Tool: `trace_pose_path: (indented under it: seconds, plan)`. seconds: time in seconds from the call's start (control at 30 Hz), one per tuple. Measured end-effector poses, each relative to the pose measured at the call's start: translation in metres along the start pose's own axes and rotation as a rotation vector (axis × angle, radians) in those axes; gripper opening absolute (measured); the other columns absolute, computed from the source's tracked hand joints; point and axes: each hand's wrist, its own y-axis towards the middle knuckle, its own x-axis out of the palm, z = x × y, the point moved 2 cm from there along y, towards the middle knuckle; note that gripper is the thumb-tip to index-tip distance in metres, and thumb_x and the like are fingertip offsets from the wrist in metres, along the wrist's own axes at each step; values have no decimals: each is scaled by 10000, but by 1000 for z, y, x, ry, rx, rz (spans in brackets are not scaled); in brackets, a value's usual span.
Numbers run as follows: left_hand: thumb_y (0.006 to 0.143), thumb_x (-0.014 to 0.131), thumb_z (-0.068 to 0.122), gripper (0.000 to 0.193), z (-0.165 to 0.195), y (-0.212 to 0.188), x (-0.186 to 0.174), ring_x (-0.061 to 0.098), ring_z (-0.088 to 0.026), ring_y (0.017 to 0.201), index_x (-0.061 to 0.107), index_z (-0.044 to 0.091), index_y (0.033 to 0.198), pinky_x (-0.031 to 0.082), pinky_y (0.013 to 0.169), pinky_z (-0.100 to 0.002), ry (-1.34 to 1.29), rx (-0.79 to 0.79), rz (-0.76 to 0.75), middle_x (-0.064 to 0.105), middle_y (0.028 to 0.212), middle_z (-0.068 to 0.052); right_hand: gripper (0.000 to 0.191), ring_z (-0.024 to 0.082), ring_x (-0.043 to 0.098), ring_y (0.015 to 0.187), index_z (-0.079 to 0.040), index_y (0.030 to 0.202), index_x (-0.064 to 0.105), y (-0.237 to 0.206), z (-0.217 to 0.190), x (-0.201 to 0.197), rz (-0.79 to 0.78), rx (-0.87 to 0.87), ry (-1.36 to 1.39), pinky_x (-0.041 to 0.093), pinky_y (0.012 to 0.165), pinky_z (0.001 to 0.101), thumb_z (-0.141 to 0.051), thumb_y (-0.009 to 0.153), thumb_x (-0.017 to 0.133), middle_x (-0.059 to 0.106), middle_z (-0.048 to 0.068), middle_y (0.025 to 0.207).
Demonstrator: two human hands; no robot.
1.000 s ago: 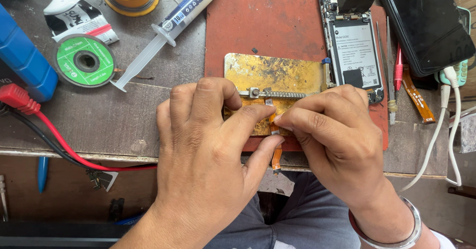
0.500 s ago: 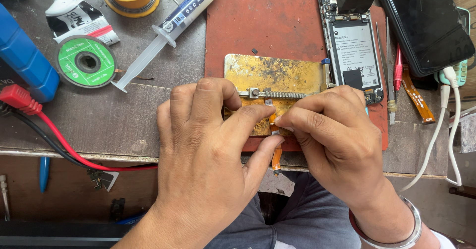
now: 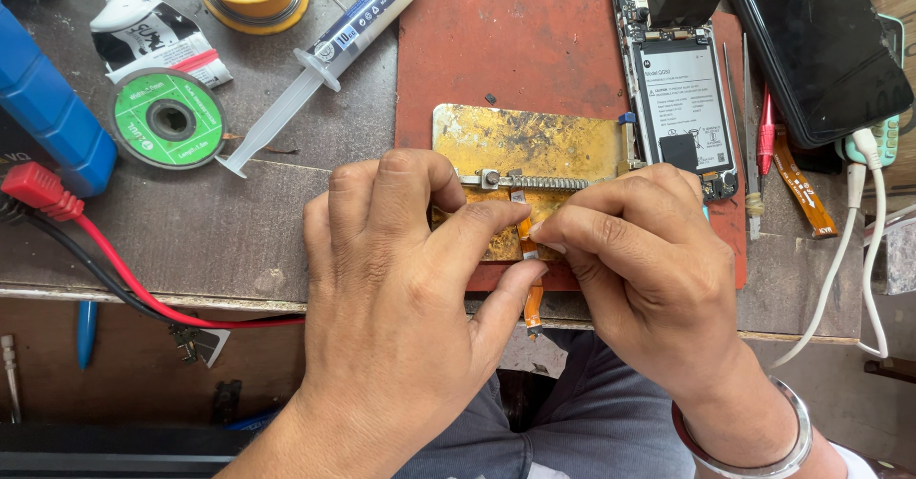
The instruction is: The person folds and presses a small orange flex cable between their fingers, then works it against a metal jig on the bench, repeatedly turning and repositioning the ribbon while a disassembled phone and a multimeter sit on the work mat.
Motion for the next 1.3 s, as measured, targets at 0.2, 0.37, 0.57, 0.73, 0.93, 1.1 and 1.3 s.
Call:
trace_pose_path:
  seconds: [0.2,0.37,0.57,0.73,0.93,1.1,1.3]
  plan:
    - [796,840,370,374,0,-1,0,468,-280,1084,773,146,1087,350,923,-479,3,3,1,505,1096,-72,168,201,600,878,-95,1010,720,-1,1,0,2,3,1,423,840,348,5,883,766,677,15,951]
    - [785,847,366,377,-1,-1,1,465,-292,1089,773,147,1082,350,925,-483,7,0,10,508,1098,-73,165,206,606,886,-95,1009,722,-1,1,1,-1,6,5,433,849,347,0,882,769,683,19,954]
    - [780,850,366,382,1,0,1,462,-292,1083,772,150,1085,350,928,-485,9,1,14,508,1095,-72,177,201,645,915,-74,999,718,3,0,-5,27,46,83,478,856,330,21,866,784,693,37,963]
    - [779,852,369,392,0,0,0,464,-289,1080,770,149,1094,350,924,-485,12,-2,6,504,1094,-72,190,183,648,913,-68,977,704,4,-2,-8,85,66,138,476,808,325,25,839,794,703,46,968]
    - [775,854,377,393,0,0,1,461,-293,1084,768,158,1090,351,932,-485,11,2,8,503,1100,-71,217,166,573,851,-105,1001,766,0,2,-6,51,90,77,441,717,271,-29,817,852,663,10,904]
    - [777,854,376,393,-1,0,0,461,-295,1090,767,157,1092,350,933,-485,12,13,9,502,1105,-75,195,180,572,887,-104,1000,761,-3,3,-5,28,69,47,444,753,279,-25,837,832,655,10,926]
    - [776,857,375,392,-1,0,0,464,-292,1083,768,155,1088,351,925,-484,5,4,-2,505,1100,-73,180,188,565,874,-106,982,758,-2,3,-4,17,65,53,452,789,307,-21,835,819,650,12,915]
